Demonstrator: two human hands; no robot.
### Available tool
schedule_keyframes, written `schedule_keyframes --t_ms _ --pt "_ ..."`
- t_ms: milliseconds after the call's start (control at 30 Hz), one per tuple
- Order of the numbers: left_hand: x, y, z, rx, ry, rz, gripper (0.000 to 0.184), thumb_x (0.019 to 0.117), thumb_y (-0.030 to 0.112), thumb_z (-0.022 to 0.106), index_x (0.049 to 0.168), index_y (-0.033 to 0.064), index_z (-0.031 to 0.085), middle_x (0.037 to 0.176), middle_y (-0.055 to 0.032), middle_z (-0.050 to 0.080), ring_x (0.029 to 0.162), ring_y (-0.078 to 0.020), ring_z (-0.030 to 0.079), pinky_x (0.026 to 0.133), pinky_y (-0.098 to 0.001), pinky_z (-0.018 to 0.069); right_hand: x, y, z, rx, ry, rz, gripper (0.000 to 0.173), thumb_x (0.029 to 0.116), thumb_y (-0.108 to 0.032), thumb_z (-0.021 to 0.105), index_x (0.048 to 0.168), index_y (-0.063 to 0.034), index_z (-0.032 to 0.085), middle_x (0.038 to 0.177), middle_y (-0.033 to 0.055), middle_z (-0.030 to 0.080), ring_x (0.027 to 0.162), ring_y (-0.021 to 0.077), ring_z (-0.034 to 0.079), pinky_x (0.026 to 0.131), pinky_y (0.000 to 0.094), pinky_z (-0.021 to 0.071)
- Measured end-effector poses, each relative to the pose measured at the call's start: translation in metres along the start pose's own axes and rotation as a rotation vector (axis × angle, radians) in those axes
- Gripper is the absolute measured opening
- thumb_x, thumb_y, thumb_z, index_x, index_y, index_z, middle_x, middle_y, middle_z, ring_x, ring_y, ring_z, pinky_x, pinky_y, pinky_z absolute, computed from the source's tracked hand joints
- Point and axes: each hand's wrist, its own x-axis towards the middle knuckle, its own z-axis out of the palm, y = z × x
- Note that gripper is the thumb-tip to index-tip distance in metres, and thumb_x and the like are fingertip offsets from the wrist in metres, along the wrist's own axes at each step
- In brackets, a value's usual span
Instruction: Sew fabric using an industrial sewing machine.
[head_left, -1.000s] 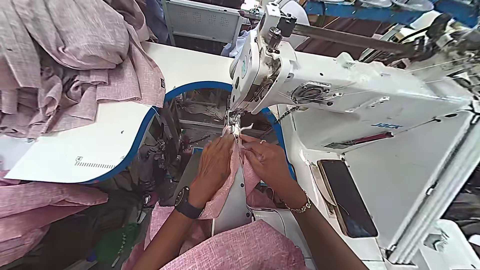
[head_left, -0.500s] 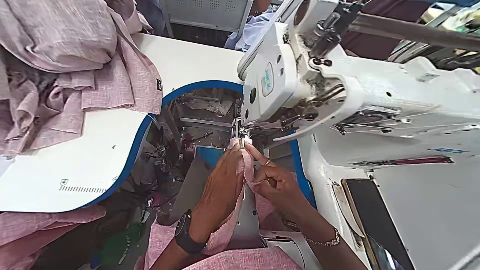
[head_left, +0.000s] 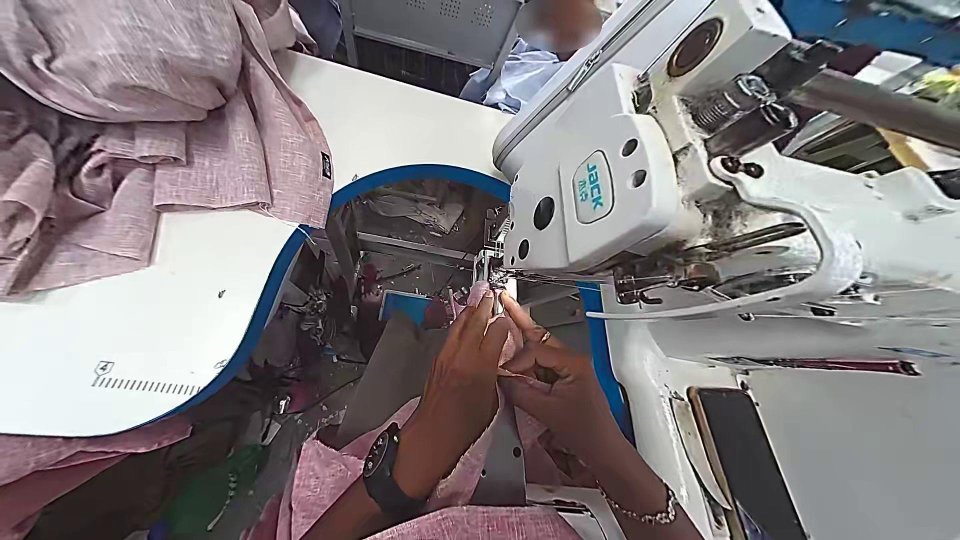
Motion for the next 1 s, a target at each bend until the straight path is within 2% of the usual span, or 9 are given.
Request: schedule_keyframes --t_ms 200,333,400,467,533,667,767,867,1000 --pt "0.008 -0.007 0.010 -0.060 0.081 -0.047 0.020 0.0941 -0.004 0.053 0.107 -0.0050 0.068 0.121 -0.0252 0.070 0.111 -0.0379 0.071 0.092 -0.0426 0.0579 -0.007 -0.003 0.033 -0.336 0.264 -0.107 0.014 0.0853 -0.018 0.069 0.080 -0.0057 0.074 0.128 0.0181 0.070 0.107 0.0053 0.068 0.086 0.0163 0.0535" --pt "0.020 -0.013 0.014 -0.116 0.119 -0.039 0.014 0.0887 -0.008 0.054 0.098 -0.0068 0.064 0.108 -0.0271 0.070 0.105 -0.0427 0.069 0.087 -0.0499 0.0564 0.000 -0.015 0.039 -0.719 0.400 -0.269 0.017 0.0856 -0.015 0.065 0.083 -0.0026 0.077 0.076 0.0148 0.069 0.067 0.0224 0.068 0.057 0.0317 0.0527" --pt "0.012 -0.005 -0.002 -0.174 0.040 -0.158 0.020 0.0923 0.003 0.058 0.106 -0.0077 0.067 0.098 -0.0208 0.069 0.095 -0.0351 0.069 0.084 -0.0480 0.0557 -0.019 -0.034 0.025 -0.894 0.320 -0.227 0.018 0.0853 -0.014 0.064 0.079 -0.0014 0.074 0.067 0.0129 0.068 0.057 0.0264 0.068 0.050 0.0395 0.0512" --pt "-0.006 0.012 -0.041 -0.319 -0.274 -0.403 0.038 0.1002 0.028 0.058 0.123 -0.0022 0.061 0.091 -0.0117 0.065 0.083 -0.0232 0.064 0.078 -0.0428 0.0534 -0.053 -0.048 0.000 -0.996 0.187 -0.095 0.019 0.0850 -0.015 0.065 0.079 0.0010 0.074 0.067 0.0149 0.068 0.059 0.0327 0.069 0.052 0.0499 0.0532" --pt "-0.032 0.029 -0.072 -0.309 -0.481 -0.492 0.039 0.0984 0.026 0.065 0.123 -0.0040 0.063 0.092 -0.0185 0.069 0.085 -0.0313 0.068 0.080 -0.0506 0.0544 -0.091 -0.035 -0.024 -0.900 0.051 0.078 0.019 0.0821 -0.016 0.068 0.076 0.0008 0.073 0.064 0.0136 0.065 0.059 0.0326 0.065 0.055 0.0542 0.0506" --pt "-0.077 0.031 -0.048 -0.109 -0.028 -0.147 0.025 0.0971 0.014 0.054 0.080 0.0023 0.067 0.066 -0.0071 0.061 0.059 -0.0170 0.061 0.055 -0.0309 0.0496 -0.113 -0.023 -0.037 -0.530 -0.186 -0.012 0.024 0.0932 -0.025 0.063 0.082 -0.0064 0.074 0.073 0.0016 0.070 0.071 0.0075 0.068 0.067 0.0294 0.0570" --pt "-0.075 0.029 -0.023 -0.067 0.103 -0.012 0.026 0.0944 0.009 0.050 0.074 0.0021 0.065 0.063 -0.0088 0.061 0.056 -0.0197 0.064 0.049 -0.0328 0.0500 -0.112 -0.082 0.031 -0.932 -0.175 -0.175 0.015 0.0892 -0.013 0.059 0.081 -0.0077 0.069 0.053 0.0041 0.056 0.045 0.0205 0.060 0.040 0.0363 0.0457" --pt "-0.056 0.016 -0.021 -0.103 0.101 -0.032 0.028 0.0977 0.017 0.049 0.077 0.0052 0.064 0.053 -0.0039 0.053 0.044 -0.0162 0.056 0.040 -0.0313 0.0424 -0.092 -0.103 0.040 -1.089 -0.225 0.135 0.019 0.0942 -0.017 0.062 0.089 -0.0011 0.071 0.056 0.0142 0.062 0.052 0.0361 0.067 0.047 0.0519 0.0517" --pt "-0.070 0.029 -0.043 -0.194 -0.087 -0.156 0.029 0.0984 0.024 0.053 0.081 0.0039 0.064 0.048 -0.0055 0.051 0.039 -0.0208 0.055 0.037 -0.0373 0.0430 -0.063 -0.135 0.021 -1.121 -0.381 0.266 0.025 0.0917 -0.020 0.067 0.082 0.0028 0.070 0.062 0.0187 0.065 0.060 0.0396 0.068 0.054 0.0547 0.0512"
